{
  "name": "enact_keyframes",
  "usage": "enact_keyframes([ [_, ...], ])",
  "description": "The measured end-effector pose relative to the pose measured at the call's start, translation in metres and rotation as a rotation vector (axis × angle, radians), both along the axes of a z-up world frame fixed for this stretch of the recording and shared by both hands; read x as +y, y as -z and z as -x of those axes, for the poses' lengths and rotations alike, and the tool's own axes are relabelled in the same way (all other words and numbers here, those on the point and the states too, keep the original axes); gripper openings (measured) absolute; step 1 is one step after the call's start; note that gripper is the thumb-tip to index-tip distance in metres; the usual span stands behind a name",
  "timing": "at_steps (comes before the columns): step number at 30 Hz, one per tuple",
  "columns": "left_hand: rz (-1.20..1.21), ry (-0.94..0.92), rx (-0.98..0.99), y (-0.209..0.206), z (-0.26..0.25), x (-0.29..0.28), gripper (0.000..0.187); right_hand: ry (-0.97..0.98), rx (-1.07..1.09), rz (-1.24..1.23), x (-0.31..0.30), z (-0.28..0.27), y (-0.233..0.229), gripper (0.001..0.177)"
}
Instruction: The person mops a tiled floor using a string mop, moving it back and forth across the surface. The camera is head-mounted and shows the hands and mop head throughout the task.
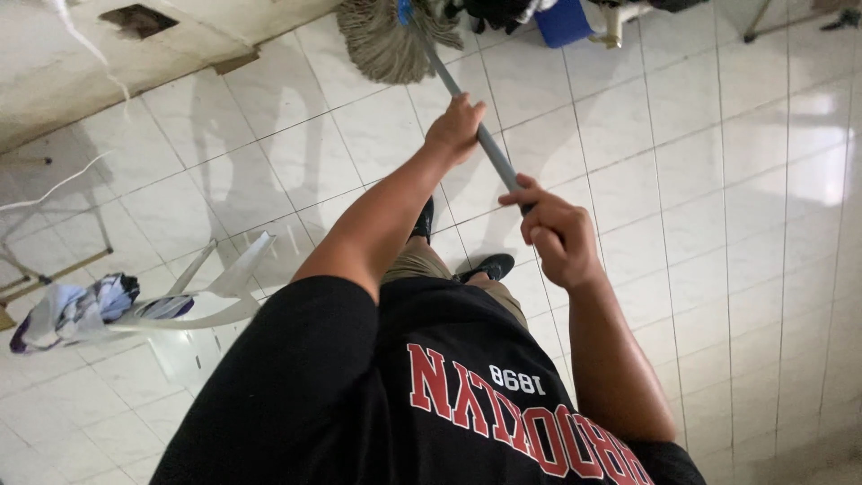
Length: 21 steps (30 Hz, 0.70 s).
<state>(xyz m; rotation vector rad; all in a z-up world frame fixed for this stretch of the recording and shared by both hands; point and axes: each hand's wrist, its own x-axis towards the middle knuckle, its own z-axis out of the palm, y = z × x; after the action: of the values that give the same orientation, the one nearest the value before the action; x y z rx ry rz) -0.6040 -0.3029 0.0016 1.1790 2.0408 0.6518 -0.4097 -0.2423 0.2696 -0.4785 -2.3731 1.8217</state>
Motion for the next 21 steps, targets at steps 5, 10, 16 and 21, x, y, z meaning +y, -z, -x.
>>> enact_keyframes([
  [5, 0.009, -0.098, 0.01, -0.05, -0.001, -0.063, 0.031, -0.123, 0.054, 0.117, 0.0, 0.015, -0.015, 0.023],
  [10, 0.173, -0.195, 0.031, -0.062, 0.001, -0.137, 0.021, -0.266, 0.095, 0.311, -0.016, 0.033, 0.013, 0.025],
  [16, 0.469, -0.069, 0.181, 0.084, -0.015, -0.203, 0.021, -0.256, 0.04, 0.581, -0.047, 0.011, 0.093, 0.02],
  [21, 0.299, 0.086, 0.051, 0.051, -0.069, -0.128, 0.016, -0.053, 0.579, 0.109, -0.009, -0.053, 0.085, 0.019],
])
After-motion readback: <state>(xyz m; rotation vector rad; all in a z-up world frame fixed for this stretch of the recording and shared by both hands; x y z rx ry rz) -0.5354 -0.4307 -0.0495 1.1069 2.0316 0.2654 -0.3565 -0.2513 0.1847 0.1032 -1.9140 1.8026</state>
